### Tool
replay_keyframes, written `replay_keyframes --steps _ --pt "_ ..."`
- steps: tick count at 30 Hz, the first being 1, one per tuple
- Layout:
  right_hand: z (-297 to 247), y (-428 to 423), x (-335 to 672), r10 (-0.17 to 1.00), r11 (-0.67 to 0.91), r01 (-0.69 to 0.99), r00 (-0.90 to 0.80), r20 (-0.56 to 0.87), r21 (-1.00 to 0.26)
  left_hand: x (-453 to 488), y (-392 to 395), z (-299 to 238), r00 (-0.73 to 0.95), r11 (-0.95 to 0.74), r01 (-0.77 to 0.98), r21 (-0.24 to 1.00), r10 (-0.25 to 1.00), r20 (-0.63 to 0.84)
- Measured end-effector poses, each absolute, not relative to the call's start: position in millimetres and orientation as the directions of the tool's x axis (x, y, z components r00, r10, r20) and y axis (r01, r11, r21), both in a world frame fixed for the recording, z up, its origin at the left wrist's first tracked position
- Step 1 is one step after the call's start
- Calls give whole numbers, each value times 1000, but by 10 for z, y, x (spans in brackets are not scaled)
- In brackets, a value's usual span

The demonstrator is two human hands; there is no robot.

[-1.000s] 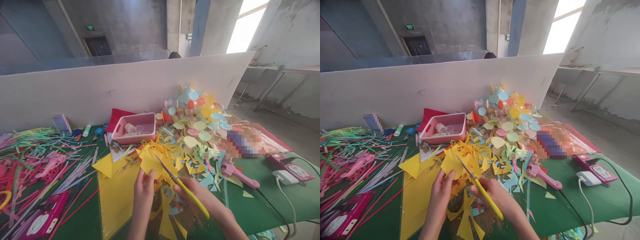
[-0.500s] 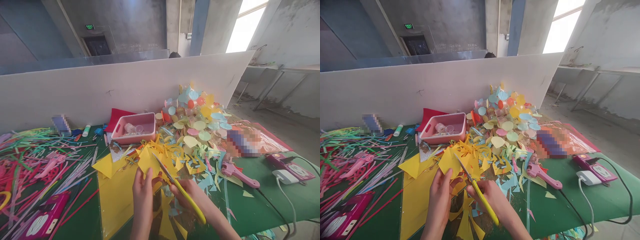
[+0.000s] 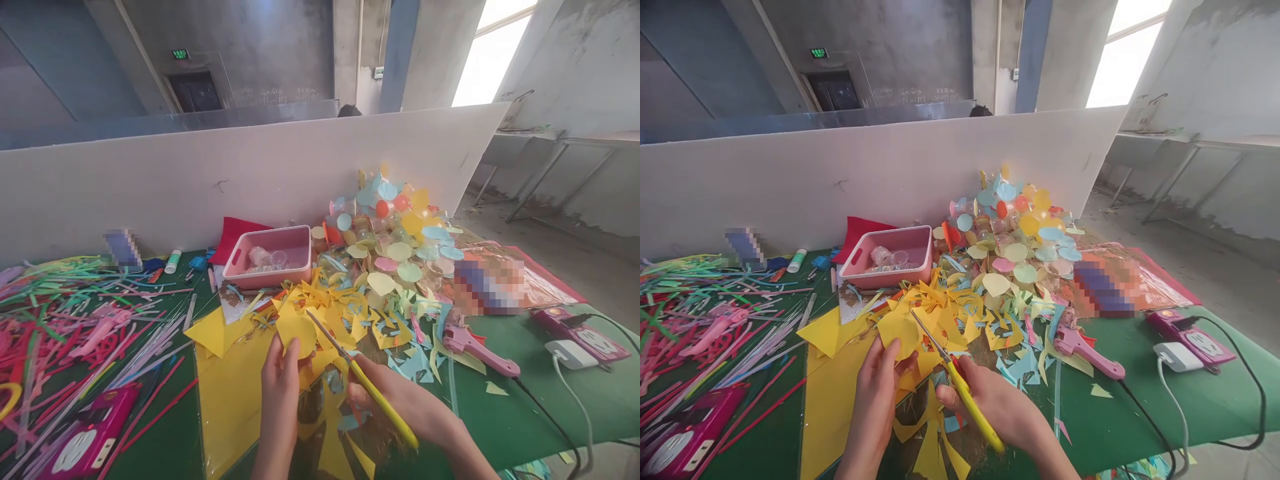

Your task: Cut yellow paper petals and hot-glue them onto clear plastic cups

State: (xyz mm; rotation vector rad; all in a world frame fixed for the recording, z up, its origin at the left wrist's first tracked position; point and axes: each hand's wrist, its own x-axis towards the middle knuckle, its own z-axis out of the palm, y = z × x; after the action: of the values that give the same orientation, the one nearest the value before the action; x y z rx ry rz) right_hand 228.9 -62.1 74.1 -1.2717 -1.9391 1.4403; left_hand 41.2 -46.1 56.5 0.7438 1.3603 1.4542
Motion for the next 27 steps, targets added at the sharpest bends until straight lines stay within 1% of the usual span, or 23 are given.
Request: replay_keyframes --steps 4,8,11,13,15,18,21,24,27 --pt "704 -594 2306 821 1 420 -519 -239 -907 343 -435 577 -346 97 -209 973 923 -167" --pt "736 -594 2347 816 4 434 -522 -248 -901 285 -416 634 -430 59 -218 974 890 -151" --pt "762 -609 2383 806 1 465 -525 -274 -885 263 -415 680 -454 42 -230 972 879 -146" --pt "763 -616 2398 800 3 467 -532 -278 -884 261 -423 694 -432 60 -233 971 888 -159" --pt "754 -618 2404 793 10 452 -547 -268 -892 266 -438 690 -374 89 -221 971 912 -169" --pt "742 -611 2398 781 22 440 -569 -260 -898 274 -460 659 -277 129 -153 980 946 -168" --pt "740 -591 2378 779 23 460 -565 -272 -887 265 -468 607 -242 166 -89 982 953 -183" --pt "724 -565 2347 797 -19 471 -526 -297 -882 245 -459 554 -222 171 -50 984 959 -178" --pt "674 -544 2324 810 -89 423 -496 -312 -902 233 -445 525 -215 163 -41 986 962 -168"
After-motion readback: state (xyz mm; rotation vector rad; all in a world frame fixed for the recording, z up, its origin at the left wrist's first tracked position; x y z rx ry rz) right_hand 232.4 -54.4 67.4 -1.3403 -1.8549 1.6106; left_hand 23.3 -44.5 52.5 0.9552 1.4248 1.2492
